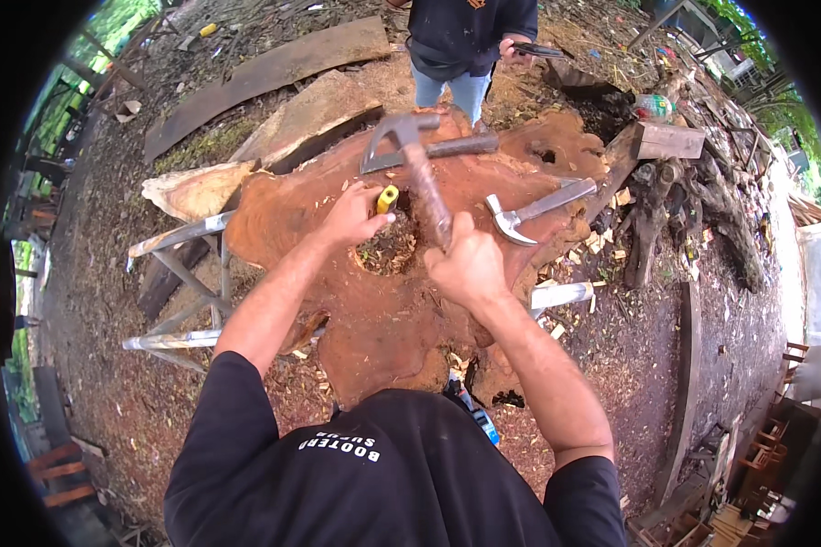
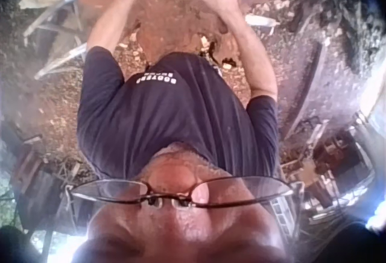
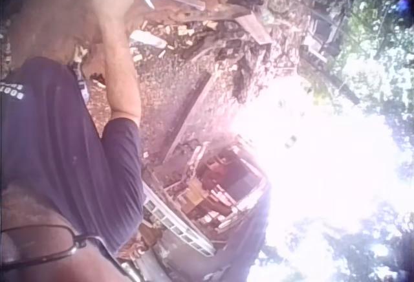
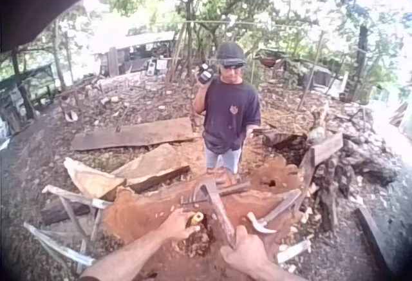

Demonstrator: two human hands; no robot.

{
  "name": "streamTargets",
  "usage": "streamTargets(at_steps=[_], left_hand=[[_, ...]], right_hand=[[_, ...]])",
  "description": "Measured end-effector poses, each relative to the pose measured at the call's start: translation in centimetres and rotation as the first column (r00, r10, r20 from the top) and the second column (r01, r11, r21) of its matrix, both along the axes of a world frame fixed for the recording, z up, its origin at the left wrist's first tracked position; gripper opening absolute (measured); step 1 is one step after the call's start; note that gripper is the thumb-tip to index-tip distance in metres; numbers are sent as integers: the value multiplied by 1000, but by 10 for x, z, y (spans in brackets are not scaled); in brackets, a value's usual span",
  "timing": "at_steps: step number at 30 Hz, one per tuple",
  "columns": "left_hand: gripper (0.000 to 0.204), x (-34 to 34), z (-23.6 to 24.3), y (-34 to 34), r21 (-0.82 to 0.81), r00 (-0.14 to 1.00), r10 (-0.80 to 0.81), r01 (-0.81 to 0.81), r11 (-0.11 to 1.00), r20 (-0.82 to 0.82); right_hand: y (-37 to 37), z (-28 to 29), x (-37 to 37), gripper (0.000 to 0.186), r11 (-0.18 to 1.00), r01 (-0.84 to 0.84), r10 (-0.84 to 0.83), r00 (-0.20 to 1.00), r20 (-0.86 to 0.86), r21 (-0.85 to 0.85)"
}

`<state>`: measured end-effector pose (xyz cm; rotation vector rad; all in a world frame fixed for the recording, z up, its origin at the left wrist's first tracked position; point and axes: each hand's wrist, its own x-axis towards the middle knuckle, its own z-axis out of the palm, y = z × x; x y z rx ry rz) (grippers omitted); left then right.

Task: The person uses a hammer and a chisel to hollow out the center of a large wooden slab resting on sawhorses. The person repeatedly strikes the chisel with the hammer to remove wood chips from a central hole.

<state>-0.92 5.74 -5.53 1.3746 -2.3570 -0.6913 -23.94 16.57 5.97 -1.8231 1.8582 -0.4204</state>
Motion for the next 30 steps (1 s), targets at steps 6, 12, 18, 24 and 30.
streamTargets(at_steps=[6,12,18,24,30], left_hand=[[37,17,67,-44,171,913,195,-141,975,-359],[35,27,70,-51,151,958,133,-97,984,-254],[37,11,52,-36,7,930,111,-116,993,-350],[39,-7,50,-25,-14,821,227,-275,961,-524],[57,-16,55,-35,-142,892,249,-322,936,-378]], right_hand=[[4,33,-34,28,982,164,-141,969,204,-99],[27,8,-49,37,977,212,-208,913,350,27],[37,-12,-54,41,977,211,-206,887,414,33],[54,-23,-53,41,964,235,-264,843,468,121],[75,-41,-63,35,955,255,-296,806,513,150]])
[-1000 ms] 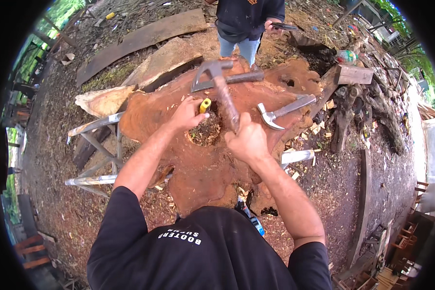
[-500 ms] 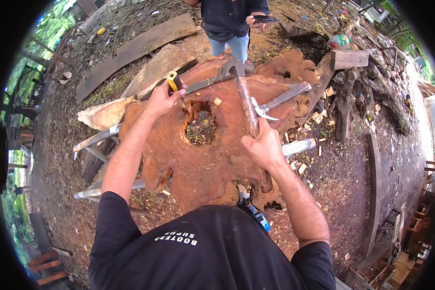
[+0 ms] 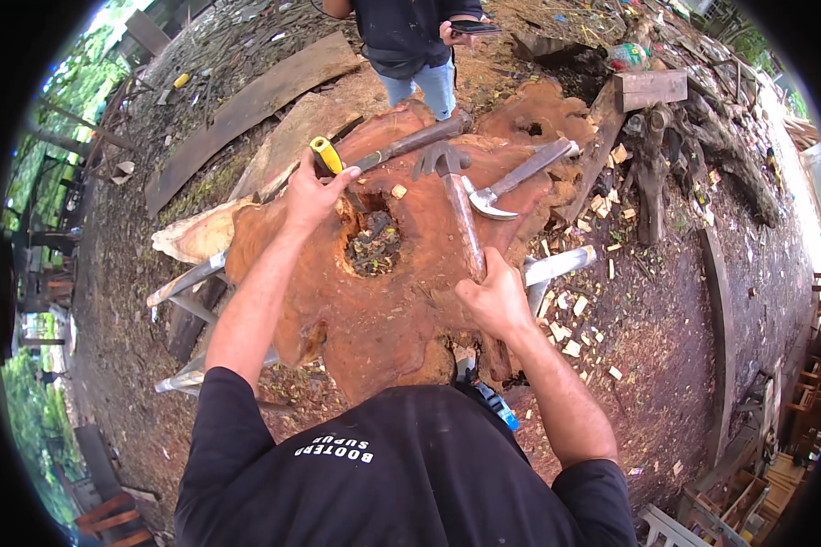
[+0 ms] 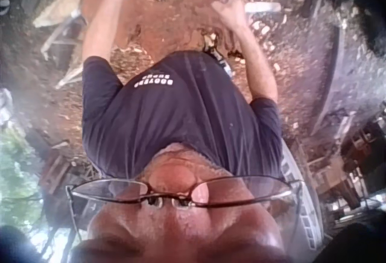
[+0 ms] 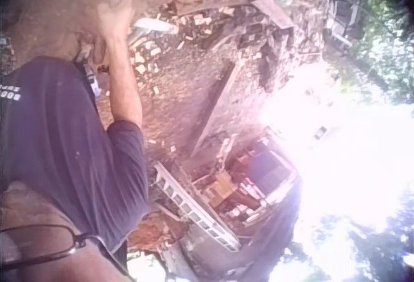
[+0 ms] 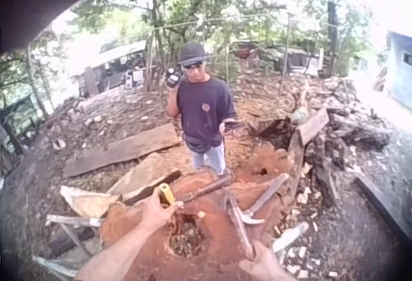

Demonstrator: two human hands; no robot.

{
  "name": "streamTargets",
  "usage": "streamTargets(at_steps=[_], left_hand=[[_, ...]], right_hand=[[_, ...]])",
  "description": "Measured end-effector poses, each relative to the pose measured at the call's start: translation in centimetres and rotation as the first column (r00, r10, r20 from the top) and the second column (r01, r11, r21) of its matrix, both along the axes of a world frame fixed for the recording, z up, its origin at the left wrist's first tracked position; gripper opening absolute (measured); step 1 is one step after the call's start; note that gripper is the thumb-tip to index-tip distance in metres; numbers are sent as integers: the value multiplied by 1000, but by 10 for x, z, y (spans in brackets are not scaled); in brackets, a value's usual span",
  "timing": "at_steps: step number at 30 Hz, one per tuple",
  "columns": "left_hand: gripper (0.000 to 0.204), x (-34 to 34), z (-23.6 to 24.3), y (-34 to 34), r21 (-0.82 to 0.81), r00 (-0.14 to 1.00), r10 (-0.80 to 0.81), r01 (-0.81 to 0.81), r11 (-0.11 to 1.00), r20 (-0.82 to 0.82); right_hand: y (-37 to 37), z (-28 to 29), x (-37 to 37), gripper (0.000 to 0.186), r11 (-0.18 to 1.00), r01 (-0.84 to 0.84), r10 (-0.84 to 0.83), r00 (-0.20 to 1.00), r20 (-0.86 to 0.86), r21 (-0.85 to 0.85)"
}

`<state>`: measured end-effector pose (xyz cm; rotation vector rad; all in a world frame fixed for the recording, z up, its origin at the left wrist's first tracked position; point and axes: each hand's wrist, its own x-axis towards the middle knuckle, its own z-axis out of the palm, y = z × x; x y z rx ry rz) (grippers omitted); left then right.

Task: The person uses a hammer and a chisel to hollow out the center of a large wooden slab resting on sawhorses. The person repeatedly strikes the chisel with the hammer to remove wood chips from a central hole.

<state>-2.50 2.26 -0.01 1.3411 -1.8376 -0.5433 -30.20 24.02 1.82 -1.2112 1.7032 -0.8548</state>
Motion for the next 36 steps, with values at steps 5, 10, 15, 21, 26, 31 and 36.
streamTargets(at_steps=[5,10,15,21,26,31,36], left_hand=[[59,-9,-20,-4,-1,998,18,-18,1000,63],[59,-17,-37,-11,-110,995,95,-91,990,33],[58,-19,-31,-22,-111,988,147,-141,984,44],[59,-13,-61,-11,-9,987,79,-78,997,141],[52,-13,-67,-6,155,980,65,-95,983,191],[38,1,-20,-23,218,994,111,-106,970,-12],[27,8,-2,-18,137,990,-38,57,989,-136]], right_hand=[[18,-8,-8,29,995,93,-96,992,81,43],[31,-1,-13,28,986,151,-160,973,167,64],[39,-4,-19,28,983,180,-185,962,199,42],[38,0,-17,30,977,183,-206,945,254,109],[37,6,-12,30,977,149,-186,947,260,154],[40,2,-17,30,975,148,-184,955,231,164],[42,1,-17,31,965,164,-217,937,275,204]])
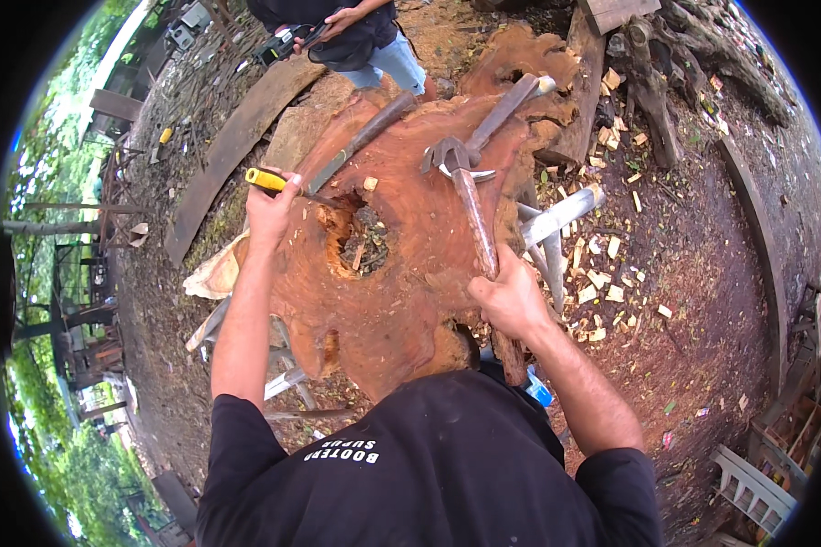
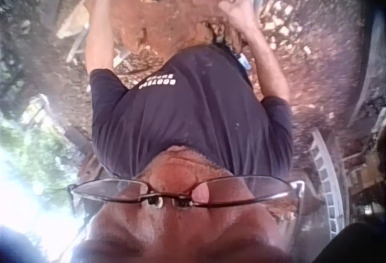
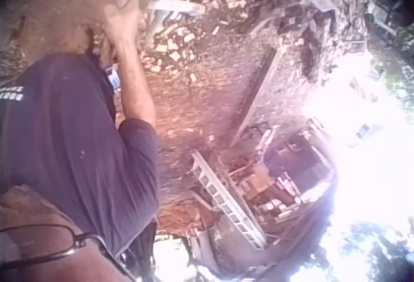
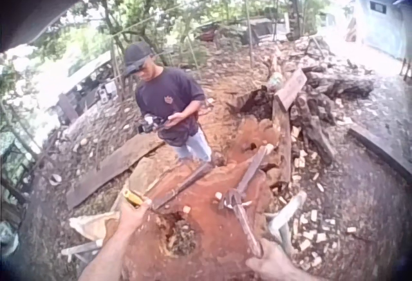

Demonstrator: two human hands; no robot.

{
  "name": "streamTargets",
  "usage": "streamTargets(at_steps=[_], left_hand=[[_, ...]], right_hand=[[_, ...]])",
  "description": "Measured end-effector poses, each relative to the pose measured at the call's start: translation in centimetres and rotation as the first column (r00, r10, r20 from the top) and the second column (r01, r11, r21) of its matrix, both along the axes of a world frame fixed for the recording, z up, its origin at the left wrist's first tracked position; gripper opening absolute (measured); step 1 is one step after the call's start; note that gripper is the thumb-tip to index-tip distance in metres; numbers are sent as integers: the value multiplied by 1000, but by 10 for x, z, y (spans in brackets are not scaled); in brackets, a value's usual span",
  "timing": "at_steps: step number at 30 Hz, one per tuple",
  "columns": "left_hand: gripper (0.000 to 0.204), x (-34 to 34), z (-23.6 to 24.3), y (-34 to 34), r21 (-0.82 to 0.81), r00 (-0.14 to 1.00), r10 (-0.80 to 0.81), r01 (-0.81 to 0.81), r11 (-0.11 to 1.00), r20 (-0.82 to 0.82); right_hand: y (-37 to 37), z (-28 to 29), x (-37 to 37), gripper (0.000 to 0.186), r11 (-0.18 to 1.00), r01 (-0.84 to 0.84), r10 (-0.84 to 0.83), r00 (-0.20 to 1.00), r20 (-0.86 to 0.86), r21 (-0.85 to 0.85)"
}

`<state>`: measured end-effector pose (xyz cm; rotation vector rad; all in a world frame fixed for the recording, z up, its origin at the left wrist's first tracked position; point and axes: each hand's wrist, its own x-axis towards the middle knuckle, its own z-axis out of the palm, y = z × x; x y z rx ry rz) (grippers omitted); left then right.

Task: The person uses a hammer and a chisel to hollow out the center of a large wooden slab resting on sawhorses. The person repeatedly strikes the chisel with the hammer to remove wood chips from a central hole.

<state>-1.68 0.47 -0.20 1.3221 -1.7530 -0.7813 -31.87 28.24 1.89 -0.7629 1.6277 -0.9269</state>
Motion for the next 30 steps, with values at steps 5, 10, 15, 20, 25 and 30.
streamTargets(at_steps=[5,10,15,20,25,30], left_hand=[[32,12,-22,2,168,978,-176,193,967,-113],[30,-13,-54,37,368,907,-305,189,911,290],[34,-21,-79,77,665,756,-505,125,736,417],[28,-22,-70,102,423,784,-484,314,850,389],[22,-14,-12,94,268,962,-269,270,925,-39],[27,22,41,52,10,951,-74,81,997,-299]], right_hand=[[3,-1,2,32,1000,8,-8,1000,23,16],[6,-2,1,36,999,4,-5,1000,13,54],[10,-4,1,36,999,14,-16,999,44,39],[12,-10,-3,37,998,30,-34,997,69,51],[13,-12,-2,34,998,40,-43,997,57,50],[18,-20,-1,34,995,-13,11,1000,18,97]])
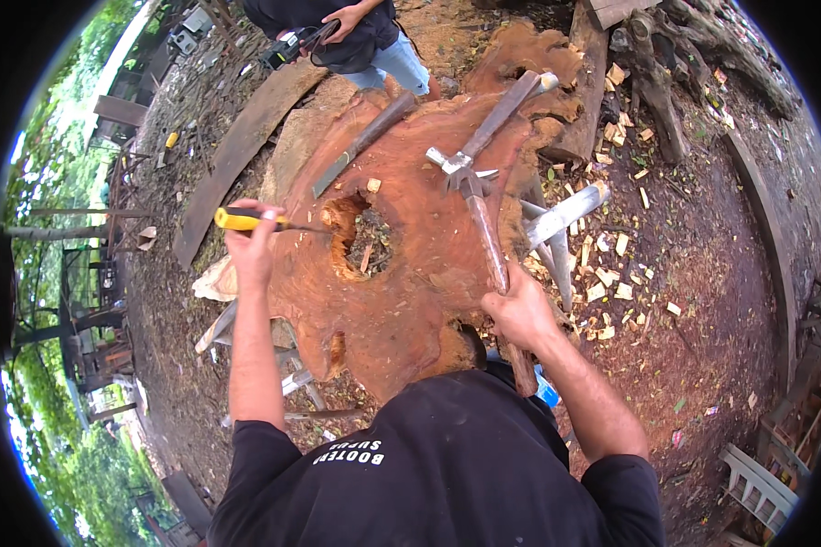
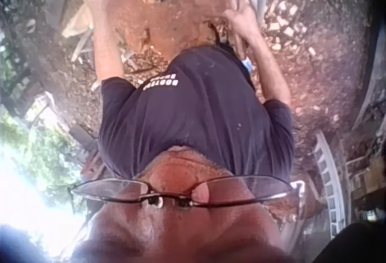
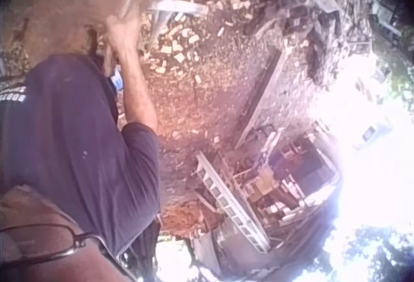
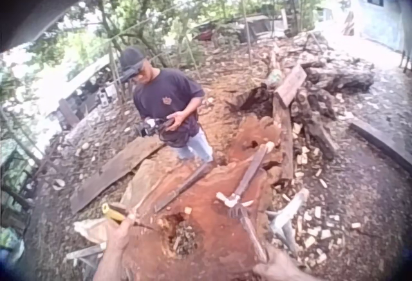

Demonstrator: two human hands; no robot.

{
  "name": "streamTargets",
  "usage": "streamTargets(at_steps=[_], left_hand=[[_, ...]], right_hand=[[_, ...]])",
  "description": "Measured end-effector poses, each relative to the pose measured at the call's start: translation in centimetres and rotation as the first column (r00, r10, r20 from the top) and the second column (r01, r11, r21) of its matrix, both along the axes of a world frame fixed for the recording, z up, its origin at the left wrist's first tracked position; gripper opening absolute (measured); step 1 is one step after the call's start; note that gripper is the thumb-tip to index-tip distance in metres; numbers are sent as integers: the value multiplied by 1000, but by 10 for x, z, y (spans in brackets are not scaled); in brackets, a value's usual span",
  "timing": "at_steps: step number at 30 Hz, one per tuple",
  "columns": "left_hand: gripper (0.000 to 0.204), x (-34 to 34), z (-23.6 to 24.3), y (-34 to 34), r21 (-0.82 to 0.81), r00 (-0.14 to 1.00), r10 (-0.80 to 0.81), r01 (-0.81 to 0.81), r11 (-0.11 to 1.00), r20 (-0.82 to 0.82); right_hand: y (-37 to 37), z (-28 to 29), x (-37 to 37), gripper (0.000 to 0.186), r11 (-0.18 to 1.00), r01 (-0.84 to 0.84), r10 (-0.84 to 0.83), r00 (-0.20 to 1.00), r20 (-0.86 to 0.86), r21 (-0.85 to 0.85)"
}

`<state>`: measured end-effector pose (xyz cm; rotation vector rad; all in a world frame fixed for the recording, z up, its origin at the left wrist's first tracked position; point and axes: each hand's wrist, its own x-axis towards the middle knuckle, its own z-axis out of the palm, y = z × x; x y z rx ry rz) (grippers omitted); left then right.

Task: The person uses a hammer and a chisel to hollow out the center of a large wooden slab resting on sawhorses. The person repeatedly strikes the chisel with the hammer to remove wood chips from a central hole.

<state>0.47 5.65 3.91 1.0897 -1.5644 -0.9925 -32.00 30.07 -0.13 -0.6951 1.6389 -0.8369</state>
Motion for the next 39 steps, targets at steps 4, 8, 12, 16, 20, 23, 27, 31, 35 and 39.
streamTargets(at_steps=[4,8,12,16,20,23,27,31,35,39], left_hand=[[21,40,11,-19,9,994,107,-107,994,-8],[39,40,-17,-8,18,553,80,-169,986,830],[49,40,-48,23,110,444,-31,-152,982,895],[58,46,-69,52,219,324,-164,-142,965,932],[63,56,-73,81,286,351,-213,-170,943,912],[62,53,-55,112,291,416,-179,-223,930,891],[58,49,-44,157,266,533,-72,-298,917,843],[53,33,-26,201,345,622,-54,-358,868,781],[44,45,-46,219,460,927,223,-347,818,302],[30,32,-9,205,401,967,223,-158,902,-121]], right_hand=[[10,-27,2,50,990,-136,127,975,-182,-38],[13,-28,4,53,969,-243,238,886,-398,37],[10,-37,4,50,897,-399,430,691,-580,190],[10,-43,4,49,874,-442,461,625,-630,201],[10,-50,7,48,867,-437,474,575,-666,240],[8,-59,5,50,868,-445,464,565,-682,221],[7,-65,1,53,862,-469,456,556,-695,191],[7,-65,-1,54,860,-482,445,544,-711,168],[2,-62,-1,52,854,-503,423,525,-738,132],[3,-64,-4,52,846,-523,416,522,-745,105]])
